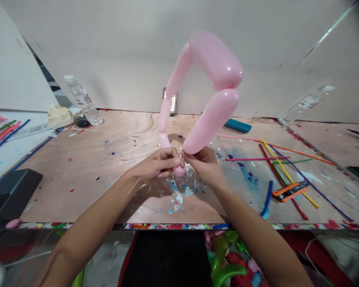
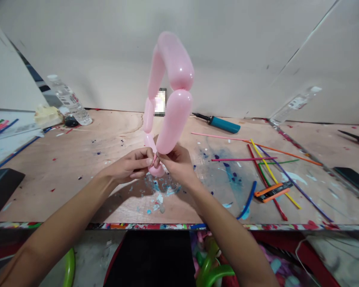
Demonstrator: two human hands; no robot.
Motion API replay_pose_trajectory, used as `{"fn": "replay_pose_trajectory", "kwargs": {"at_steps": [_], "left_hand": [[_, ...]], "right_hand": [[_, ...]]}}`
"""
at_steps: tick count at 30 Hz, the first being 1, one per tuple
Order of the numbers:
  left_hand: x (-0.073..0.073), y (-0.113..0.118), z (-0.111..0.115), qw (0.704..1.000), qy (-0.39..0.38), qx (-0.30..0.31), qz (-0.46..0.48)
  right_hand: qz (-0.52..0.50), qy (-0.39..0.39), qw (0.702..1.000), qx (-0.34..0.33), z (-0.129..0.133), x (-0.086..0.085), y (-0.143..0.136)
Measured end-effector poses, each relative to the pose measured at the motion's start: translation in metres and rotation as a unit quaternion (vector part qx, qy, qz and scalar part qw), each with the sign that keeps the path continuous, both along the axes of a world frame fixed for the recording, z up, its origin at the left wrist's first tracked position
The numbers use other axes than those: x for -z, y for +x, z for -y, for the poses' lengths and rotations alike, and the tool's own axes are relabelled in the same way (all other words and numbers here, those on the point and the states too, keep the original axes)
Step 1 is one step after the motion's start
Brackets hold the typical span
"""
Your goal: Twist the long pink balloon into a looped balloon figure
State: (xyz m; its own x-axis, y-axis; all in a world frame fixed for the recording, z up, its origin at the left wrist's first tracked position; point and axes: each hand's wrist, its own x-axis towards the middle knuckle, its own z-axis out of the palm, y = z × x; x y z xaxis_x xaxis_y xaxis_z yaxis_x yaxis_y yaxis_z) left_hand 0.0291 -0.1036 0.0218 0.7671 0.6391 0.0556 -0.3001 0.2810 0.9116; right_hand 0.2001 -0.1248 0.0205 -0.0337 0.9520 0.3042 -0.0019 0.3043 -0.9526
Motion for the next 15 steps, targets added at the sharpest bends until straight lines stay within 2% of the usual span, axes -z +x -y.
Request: {"fn": "replay_pose_trajectory", "kwargs": {"at_steps": [5, 8, 12, 15], "left_hand": [[0.000, 0.004, 0.003, 0.998, 0.028, -0.044, -0.036], [-0.001, 0.006, 0.003, 0.997, 0.002, -0.073, 0.001], [-0.002, 0.007, 0.002, 0.989, -0.001, -0.143, 0.026], [0.000, 0.009, 0.003, 0.980, 0.038, -0.194, 0.012]], "right_hand": [[-0.004, -0.065, 0.995, -0.072, -0.003, -0.002, 0.007], [0.003, -0.057, 0.998, -0.040, -0.004, 0.001, 0.008], [0.081, 0.055, 0.993, 0.066, 0.007, -0.003, 0.004], [0.181, 0.167, 0.962, 0.118, 0.016, -0.006, -0.001]]}}
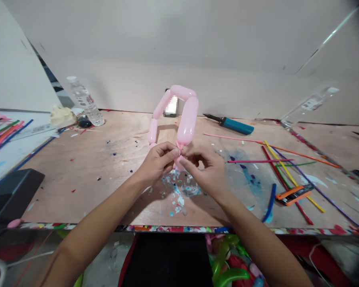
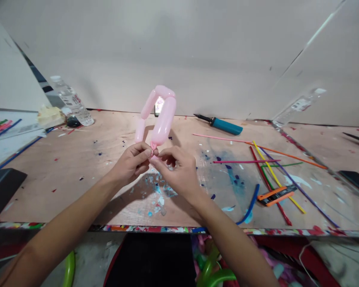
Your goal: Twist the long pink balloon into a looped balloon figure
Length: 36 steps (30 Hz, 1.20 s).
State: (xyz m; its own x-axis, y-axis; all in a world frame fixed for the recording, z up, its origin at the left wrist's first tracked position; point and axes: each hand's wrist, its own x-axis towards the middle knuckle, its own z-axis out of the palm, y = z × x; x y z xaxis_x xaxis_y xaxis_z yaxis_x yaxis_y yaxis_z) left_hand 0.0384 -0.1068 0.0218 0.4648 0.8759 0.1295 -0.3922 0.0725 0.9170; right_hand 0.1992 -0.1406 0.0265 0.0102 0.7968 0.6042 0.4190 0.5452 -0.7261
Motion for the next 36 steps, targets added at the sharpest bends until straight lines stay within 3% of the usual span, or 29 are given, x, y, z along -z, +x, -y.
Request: {"fn": "replay_pose_trajectory", "kwargs": {"at_steps": [5, 8, 12, 19, 27, 36], "left_hand": [[0.002, 0.003, 0.004, 0.982, 0.128, -0.095, -0.101], [0.002, 0.004, 0.007, 0.970, 0.159, -0.121, -0.140], [0.000, 0.003, 0.010, 0.957, 0.176, -0.137, -0.187], [0.000, 0.000, 0.010, 0.928, 0.226, -0.135, -0.263], [-0.001, 0.005, 0.011, 0.903, 0.263, -0.203, -0.274], [0.002, 0.003, 0.012, 0.819, 0.389, -0.264, -0.330]], "right_hand": [[0.078, 0.106, 0.990, 0.051, 0.001, 0.002, -0.001], [0.123, 0.133, 0.982, 0.056, 0.001, 0.001, 0.002], [0.158, 0.105, 0.981, 0.045, 0.001, 0.000, 0.006], [0.125, 0.077, 0.989, 0.010, -0.005, 0.000, 0.010], [0.049, 0.034, 0.998, -0.035, -0.006, 0.002, 0.007], [-0.116, -0.127, 0.980, -0.099, -0.012, 0.005, 0.005]]}}
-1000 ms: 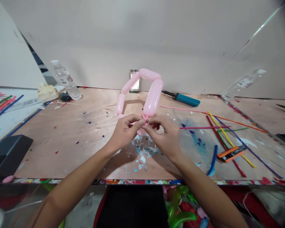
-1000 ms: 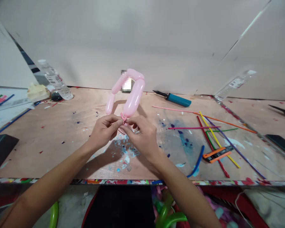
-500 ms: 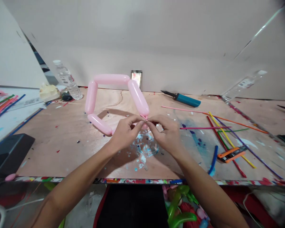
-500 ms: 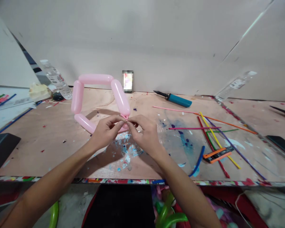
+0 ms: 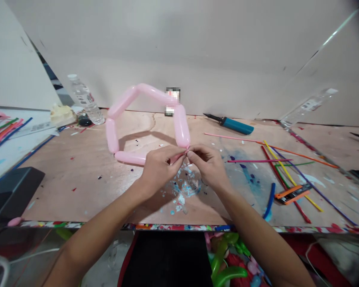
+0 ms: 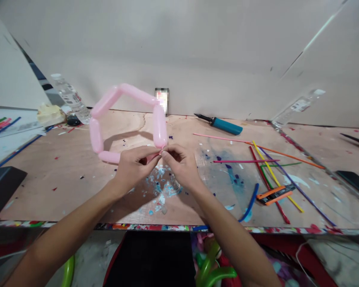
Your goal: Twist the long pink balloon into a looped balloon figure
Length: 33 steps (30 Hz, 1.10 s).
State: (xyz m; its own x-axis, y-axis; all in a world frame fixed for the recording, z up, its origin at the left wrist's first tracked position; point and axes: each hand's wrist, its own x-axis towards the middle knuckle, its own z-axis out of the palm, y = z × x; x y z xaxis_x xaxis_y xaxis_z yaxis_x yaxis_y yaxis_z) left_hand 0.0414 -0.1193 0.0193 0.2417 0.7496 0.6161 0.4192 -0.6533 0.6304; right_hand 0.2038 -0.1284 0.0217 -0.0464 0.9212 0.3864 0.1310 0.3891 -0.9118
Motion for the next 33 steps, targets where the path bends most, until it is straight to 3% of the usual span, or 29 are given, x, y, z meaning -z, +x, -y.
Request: {"fn": "replay_pose_trajectory", "kwargs": {"at_steps": [3, 13, 25, 33], "left_hand": [[-0.002, -0.002, -0.002, 1.000, 0.010, 0.017, -0.016], [-0.012, -0.006, 0.001, 0.995, -0.078, 0.021, -0.065], [-0.020, -0.015, -0.006, 0.983, -0.121, 0.118, -0.076], [-0.008, -0.006, -0.001, 0.994, -0.041, 0.004, -0.099]], "right_hand": [[0.003, -0.011, 1.000, 0.008, 0.000, -0.002, -0.001], [0.030, -0.002, 0.999, 0.033, 0.002, -0.002, -0.003], [0.113, 0.064, 0.989, 0.071, 0.005, 0.003, -0.002], [0.165, 0.127, 0.971, 0.118, 0.012, 0.007, -0.012]]}}
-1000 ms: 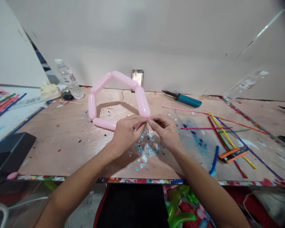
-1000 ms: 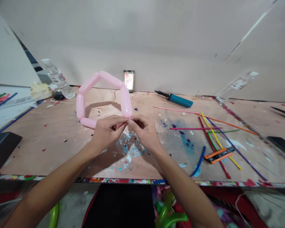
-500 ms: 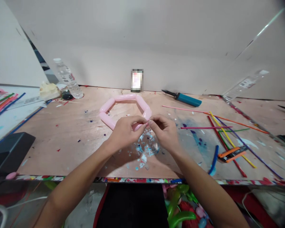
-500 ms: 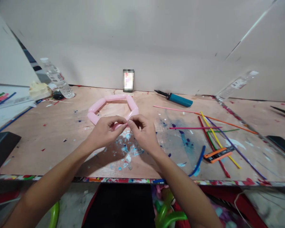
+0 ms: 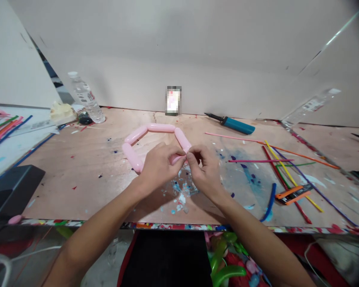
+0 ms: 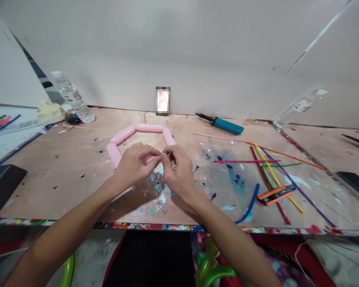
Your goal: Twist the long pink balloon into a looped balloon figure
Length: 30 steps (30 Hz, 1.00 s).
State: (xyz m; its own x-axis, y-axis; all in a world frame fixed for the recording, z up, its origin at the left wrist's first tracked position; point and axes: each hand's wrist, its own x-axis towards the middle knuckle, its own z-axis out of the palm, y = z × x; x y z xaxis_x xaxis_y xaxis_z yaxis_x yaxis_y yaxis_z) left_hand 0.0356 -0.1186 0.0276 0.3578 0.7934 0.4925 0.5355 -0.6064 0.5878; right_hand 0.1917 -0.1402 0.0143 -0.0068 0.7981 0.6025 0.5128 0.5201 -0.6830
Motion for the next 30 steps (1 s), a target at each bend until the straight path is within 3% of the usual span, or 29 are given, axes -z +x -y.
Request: {"fn": "replay_pose_trajectory", "kwargs": {"at_steps": [4, 10, 17, 24, 27, 30], "left_hand": [[0.004, 0.002, 0.003, 0.999, 0.028, -0.022, -0.002], [0.001, 0.001, 0.000, 0.999, 0.024, -0.035, -0.009], [-0.010, -0.003, 0.000, 0.993, -0.101, 0.055, 0.027], [-0.007, -0.001, -0.002, 0.984, -0.158, 0.056, 0.058], [-0.004, 0.001, -0.004, 0.967, -0.206, 0.073, 0.128], [-0.002, 0.004, -0.007, 0.929, -0.273, 0.112, 0.223]], "right_hand": [[0.049, 0.039, 0.998, 0.015, 0.002, 0.002, -0.002], [0.047, 0.051, 0.997, 0.021, 0.001, -0.001, 0.001], [0.081, 0.085, 0.993, 0.004, 0.000, 0.003, 0.001], [0.104, 0.131, 0.986, 0.022, -0.004, 0.001, 0.001], [0.076, 0.113, 0.991, 0.019, 0.000, 0.000, -0.003], [0.027, 0.096, 0.995, 0.014, 0.003, 0.002, -0.007]]}}
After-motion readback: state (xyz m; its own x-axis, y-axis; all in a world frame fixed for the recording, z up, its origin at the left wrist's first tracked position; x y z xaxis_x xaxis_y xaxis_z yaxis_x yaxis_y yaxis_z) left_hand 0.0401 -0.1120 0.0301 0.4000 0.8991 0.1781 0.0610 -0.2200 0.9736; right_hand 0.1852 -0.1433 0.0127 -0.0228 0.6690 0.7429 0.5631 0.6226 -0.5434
